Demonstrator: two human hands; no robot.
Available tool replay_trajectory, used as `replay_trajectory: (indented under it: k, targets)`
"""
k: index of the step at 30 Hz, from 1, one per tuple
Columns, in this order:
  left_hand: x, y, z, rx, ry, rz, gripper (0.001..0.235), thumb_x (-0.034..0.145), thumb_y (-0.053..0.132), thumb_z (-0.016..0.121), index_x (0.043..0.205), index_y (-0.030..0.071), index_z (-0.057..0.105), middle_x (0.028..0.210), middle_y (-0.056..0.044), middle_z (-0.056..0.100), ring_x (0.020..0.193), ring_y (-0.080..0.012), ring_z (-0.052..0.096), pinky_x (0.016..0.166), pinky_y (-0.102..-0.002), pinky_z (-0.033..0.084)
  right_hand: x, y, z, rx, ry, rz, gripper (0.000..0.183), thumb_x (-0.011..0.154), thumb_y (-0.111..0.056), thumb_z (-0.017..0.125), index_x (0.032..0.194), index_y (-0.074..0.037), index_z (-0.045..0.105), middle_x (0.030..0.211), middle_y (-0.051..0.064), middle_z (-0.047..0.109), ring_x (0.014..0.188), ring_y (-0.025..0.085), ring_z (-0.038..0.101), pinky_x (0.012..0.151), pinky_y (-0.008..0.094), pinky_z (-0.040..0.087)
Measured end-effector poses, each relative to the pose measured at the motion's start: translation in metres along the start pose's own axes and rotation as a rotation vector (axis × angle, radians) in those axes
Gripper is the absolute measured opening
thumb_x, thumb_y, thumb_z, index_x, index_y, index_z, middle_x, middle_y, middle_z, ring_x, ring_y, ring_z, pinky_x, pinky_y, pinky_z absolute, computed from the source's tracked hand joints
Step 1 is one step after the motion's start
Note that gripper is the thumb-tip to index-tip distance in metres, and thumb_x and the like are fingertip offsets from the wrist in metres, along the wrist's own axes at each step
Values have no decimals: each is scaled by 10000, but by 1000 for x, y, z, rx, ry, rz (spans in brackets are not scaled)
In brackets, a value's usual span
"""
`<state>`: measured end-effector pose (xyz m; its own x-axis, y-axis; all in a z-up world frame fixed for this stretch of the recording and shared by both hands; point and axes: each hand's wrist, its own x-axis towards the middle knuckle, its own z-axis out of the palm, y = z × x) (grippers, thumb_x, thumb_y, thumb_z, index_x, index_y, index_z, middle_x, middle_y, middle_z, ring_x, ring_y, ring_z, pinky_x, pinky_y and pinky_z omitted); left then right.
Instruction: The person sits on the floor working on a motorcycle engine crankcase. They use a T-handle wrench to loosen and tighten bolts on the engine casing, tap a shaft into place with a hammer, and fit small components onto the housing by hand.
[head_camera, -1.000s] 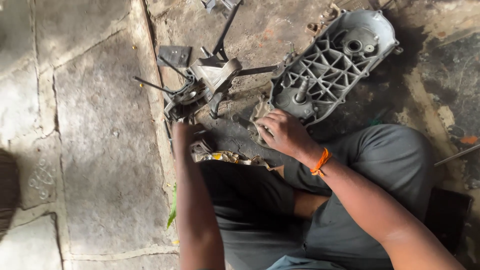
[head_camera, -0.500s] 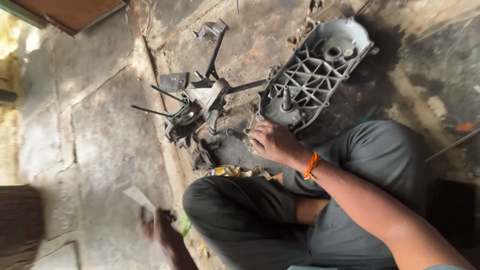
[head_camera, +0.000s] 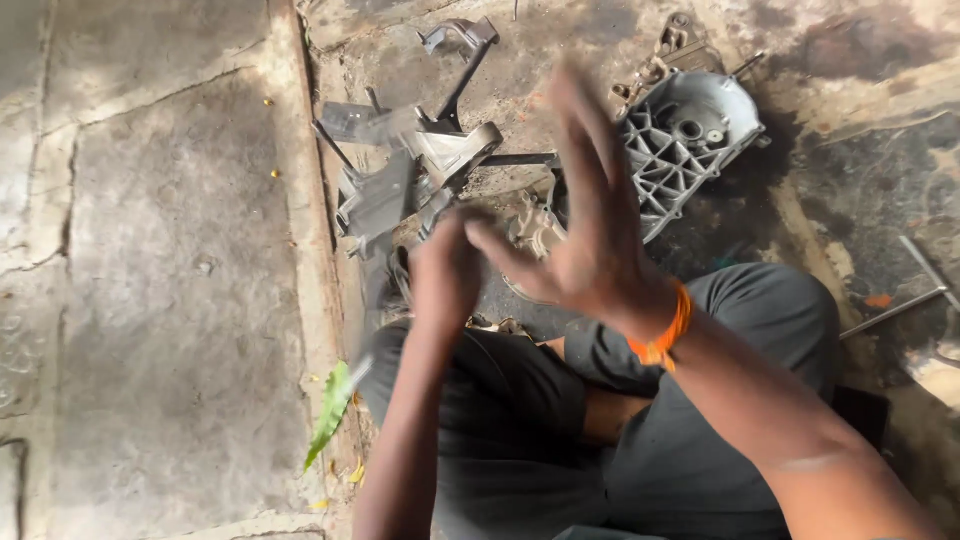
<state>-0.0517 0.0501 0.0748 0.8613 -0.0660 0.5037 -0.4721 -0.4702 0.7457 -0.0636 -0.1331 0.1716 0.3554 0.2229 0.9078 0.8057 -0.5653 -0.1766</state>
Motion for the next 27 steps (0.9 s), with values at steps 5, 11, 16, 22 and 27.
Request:
replay_trajectory:
  k: [5, 11, 16, 22, 27]
  targets:
    - [19, -15, 53, -72, -408, -75, 143, 928, 106, 658, 1042, 25, 690, 852, -201, 719, 804, -365, 744, 703, -418, 564, 21, 17, 20, 247, 65, 158, 756, 1126, -444, 682, 1656, -156, 227, 1368, 173, 511, 1329, 244, 554, 1126, 392, 563]
    - [19, -40, 46, -219, -396, -80, 204, 926, 179, 713, 1064, 32, 682, 826, -234, 682, 780, -435, 659, 678, -442, 531, 1, 36, 43, 652, 29, 558, 507, 1152, -447, 487, 1439, -32, 537, 986, 130, 731, 744, 137, 699, 633, 280, 594]
    - [31, -42, 39, -213, -409, -133, 214, 935, 199, 724, 1058, 27, 691, 801, -241, 660, 726, -442, 612, 661, -442, 522, 8, 44, 56, 808, 39, 548, 536, 1214, -475, 437, 1485, -16, 490, 1022, 178, 722, 741, 145, 679, 650, 282, 567]
    - [37, -62, 52, -266, -403, -160, 215, 930, 194, 703, 1056, 21, 683, 777, -218, 663, 667, -360, 655, 654, -427, 526, 4, 62, 64, 844, 38, 556, 521, 1218, -475, 415, 1453, -17, 499, 1026, 209, 727, 711, 185, 688, 607, 287, 549]
    - [35, -74, 58, -230, -425, -197, 212, 932, 213, 712, 991, 10, 688, 751, -209, 667, 628, -326, 644, 639, -422, 524, 1, 66, 68, 960, 49, 630, 480, 1225, -428, 416, 1407, -2, 542, 1027, 203, 728, 713, 200, 692, 582, 278, 505]
